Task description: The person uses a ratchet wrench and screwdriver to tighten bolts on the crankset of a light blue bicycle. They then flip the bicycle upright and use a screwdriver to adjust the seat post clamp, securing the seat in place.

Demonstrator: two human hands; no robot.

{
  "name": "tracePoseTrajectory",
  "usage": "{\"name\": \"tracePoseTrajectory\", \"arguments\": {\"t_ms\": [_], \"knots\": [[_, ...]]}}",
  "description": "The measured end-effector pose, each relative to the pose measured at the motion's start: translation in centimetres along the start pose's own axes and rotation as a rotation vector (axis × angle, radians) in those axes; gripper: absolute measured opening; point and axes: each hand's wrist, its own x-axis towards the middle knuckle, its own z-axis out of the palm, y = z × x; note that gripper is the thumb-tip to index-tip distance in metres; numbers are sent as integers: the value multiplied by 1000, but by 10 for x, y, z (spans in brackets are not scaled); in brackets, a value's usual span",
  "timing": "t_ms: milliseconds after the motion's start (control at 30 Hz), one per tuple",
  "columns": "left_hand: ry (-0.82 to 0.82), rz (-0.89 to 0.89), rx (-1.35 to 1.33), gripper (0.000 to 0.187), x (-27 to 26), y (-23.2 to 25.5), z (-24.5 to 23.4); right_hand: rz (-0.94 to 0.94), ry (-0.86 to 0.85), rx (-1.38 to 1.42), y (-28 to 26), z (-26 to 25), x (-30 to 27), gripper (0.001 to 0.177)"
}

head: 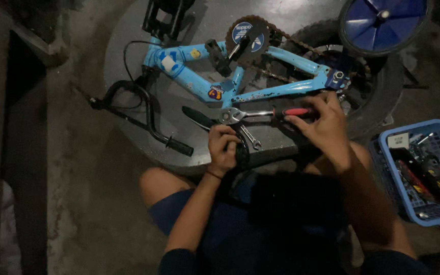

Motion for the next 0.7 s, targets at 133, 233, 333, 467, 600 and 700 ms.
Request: {"name": "tracePoseTrajectory", "arguments": {"t_ms": [133,233,333,467,600,700], "knots": [[94,-9,-34,34,-1,-5,11,-8,-215,-77,7,-12,3,51],[97,29,-19,37,3,-6,9,-111,-301,-360,10,-9,12,49],[-11,188,-9,39,8,-6,2,-211,-421,-398,13,-2,27,43],[-26,269,-49,41,16,-10,0,-371,-542,-354,13,4,43,33],[38,278,-91,40,13,-14,7,-292,-601,-488,9,6,40,39],[88,287,-120,41,11,-17,11,-232,-637,-592,5,6,33,43]]}}
